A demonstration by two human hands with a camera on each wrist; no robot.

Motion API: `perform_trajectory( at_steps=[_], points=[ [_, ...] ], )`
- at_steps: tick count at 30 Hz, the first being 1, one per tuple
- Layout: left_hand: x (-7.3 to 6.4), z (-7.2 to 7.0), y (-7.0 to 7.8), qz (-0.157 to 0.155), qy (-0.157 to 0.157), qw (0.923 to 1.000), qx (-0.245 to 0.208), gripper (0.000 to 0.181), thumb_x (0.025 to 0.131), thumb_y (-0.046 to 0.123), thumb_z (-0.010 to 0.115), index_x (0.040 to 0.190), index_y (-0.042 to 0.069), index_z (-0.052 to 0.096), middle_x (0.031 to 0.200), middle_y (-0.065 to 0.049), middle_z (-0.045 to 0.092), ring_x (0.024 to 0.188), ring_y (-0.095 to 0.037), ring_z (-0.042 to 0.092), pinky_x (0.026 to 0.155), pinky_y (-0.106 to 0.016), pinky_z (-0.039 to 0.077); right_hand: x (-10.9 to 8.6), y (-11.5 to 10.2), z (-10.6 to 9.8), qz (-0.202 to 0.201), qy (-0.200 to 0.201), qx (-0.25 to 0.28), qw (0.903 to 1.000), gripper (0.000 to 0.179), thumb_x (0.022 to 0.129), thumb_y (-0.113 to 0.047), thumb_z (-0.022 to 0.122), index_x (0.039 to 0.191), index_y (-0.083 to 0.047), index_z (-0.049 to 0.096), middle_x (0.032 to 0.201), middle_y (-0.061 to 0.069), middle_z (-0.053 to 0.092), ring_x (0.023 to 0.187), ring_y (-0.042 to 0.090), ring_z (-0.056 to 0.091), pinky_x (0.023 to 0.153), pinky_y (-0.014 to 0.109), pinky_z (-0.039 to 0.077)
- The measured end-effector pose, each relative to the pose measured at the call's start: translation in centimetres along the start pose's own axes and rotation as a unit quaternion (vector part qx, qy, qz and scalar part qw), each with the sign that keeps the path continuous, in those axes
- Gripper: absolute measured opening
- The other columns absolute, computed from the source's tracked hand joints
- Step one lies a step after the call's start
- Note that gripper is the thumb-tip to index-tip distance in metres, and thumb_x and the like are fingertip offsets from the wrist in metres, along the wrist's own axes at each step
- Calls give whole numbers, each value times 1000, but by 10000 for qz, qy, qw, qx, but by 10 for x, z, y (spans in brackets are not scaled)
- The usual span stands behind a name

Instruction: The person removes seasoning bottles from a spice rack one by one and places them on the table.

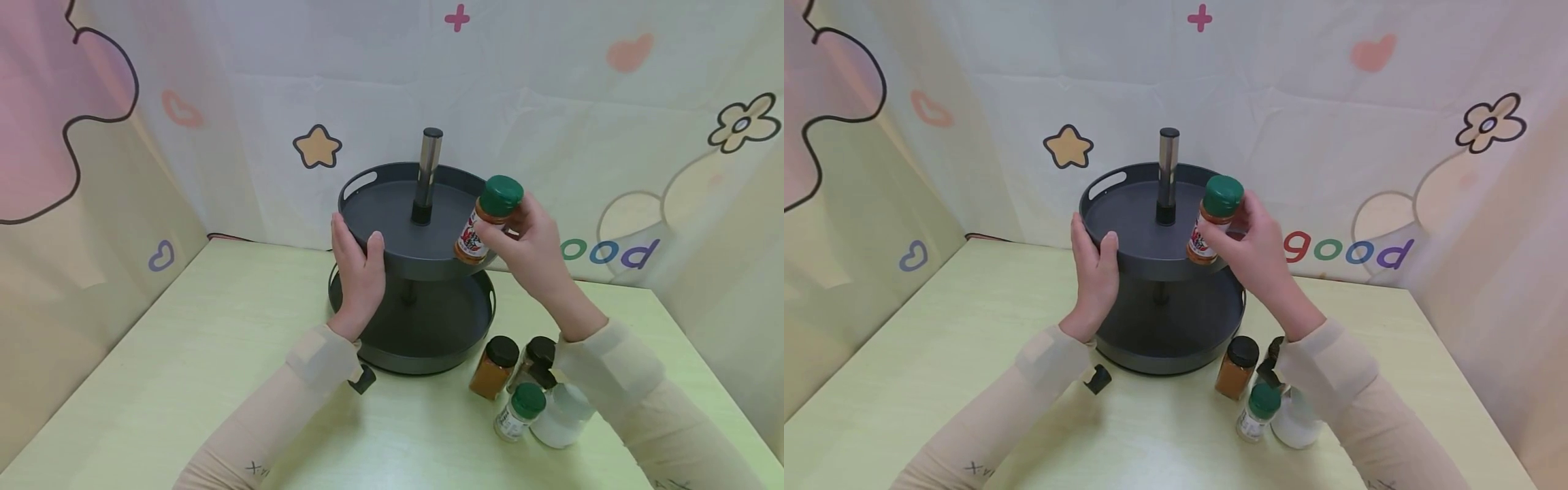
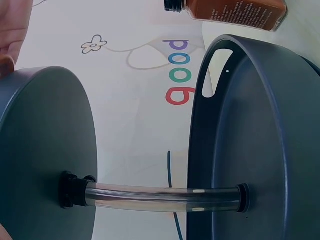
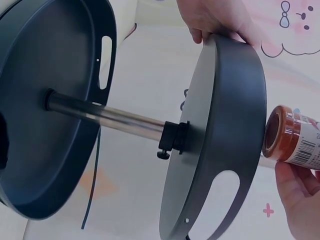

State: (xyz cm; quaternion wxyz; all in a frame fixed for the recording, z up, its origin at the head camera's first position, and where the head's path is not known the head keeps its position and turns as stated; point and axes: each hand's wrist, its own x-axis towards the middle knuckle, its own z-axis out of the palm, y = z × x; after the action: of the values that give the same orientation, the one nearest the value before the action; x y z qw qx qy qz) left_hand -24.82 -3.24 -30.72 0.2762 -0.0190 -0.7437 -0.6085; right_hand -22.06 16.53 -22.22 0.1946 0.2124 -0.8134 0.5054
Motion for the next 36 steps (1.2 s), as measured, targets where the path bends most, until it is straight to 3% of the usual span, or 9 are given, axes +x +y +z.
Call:
perform_trajectory(
  at_steps=[13,36],
  points=[
    [0,0,0,20,-17,10000,56,70,88,33,36,142,6,1,149,-9,2,136,-20,3,111,-41,8,-15,6,-16,-33,74,-21,10000,32,81,-9,56,112,-5,47,92,-16,56,82,2,55,68,14,46],
    [-1,0,-1,79,-65,9999,-18,71,89,35,36,142,5,-1,149,-7,-1,137,-18,0,111,-40,7,-44,18,-32,-44,-81,59,9999,35,79,3,55,107,-19,48,95,-14,55,83,-2,56,72,10,47]
  ],
)
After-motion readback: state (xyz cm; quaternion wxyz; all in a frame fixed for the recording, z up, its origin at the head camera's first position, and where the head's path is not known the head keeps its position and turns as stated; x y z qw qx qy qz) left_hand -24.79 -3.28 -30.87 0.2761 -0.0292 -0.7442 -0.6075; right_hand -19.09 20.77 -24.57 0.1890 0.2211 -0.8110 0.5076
